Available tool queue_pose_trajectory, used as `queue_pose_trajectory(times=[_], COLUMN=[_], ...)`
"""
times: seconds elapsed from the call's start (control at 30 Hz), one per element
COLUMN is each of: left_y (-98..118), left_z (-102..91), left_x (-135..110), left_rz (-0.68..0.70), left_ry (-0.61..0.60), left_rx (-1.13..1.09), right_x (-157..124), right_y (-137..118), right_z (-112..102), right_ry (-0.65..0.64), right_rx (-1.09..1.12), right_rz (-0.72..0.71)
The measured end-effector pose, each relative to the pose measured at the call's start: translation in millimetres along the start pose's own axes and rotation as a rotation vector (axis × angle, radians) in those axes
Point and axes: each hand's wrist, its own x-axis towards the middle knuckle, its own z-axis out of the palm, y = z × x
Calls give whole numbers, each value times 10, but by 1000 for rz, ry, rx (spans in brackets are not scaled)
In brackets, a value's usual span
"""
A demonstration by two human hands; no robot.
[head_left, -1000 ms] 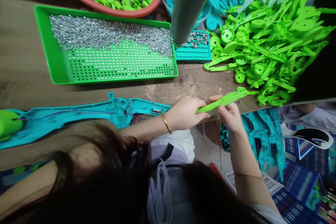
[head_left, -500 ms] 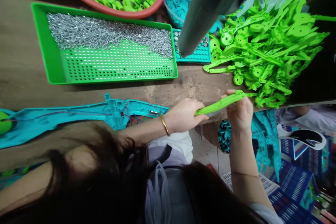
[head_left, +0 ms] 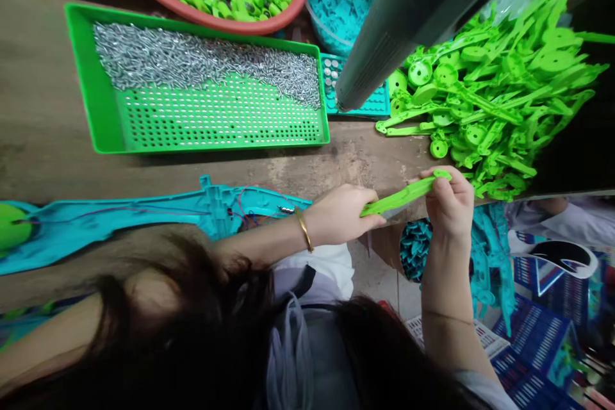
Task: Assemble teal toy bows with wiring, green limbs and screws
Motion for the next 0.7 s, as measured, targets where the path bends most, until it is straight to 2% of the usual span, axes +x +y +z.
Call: queue_pose_trajectory(times=[0.13, 0.27, 0.43, 0.5, 0.6, 0.7], left_y=[137, 185, 147, 127, 68, -12], left_z=[-39, 12, 18, -32, -105, -106], left_x=[110, 191, 169, 124, 33, -38], left_rz=[70, 110, 132, 112, 44, -3], left_ry=[72, 145, 190, 130, -29, -75], left_rx=[-82, -74, -67, -14, 126, 166], right_x=[-24, -65, -104, -111, -125, -170], right_y=[1, 61, 138, 160, 183, 185], right_z=[24, 54, 81, 100, 124, 179], right_ry=[30, 66, -184, -189, -110, -105], right_rx=[9, 7, -213, -222, -174, -130], right_rz=[-61, -76, -26, -56, -79, 26])
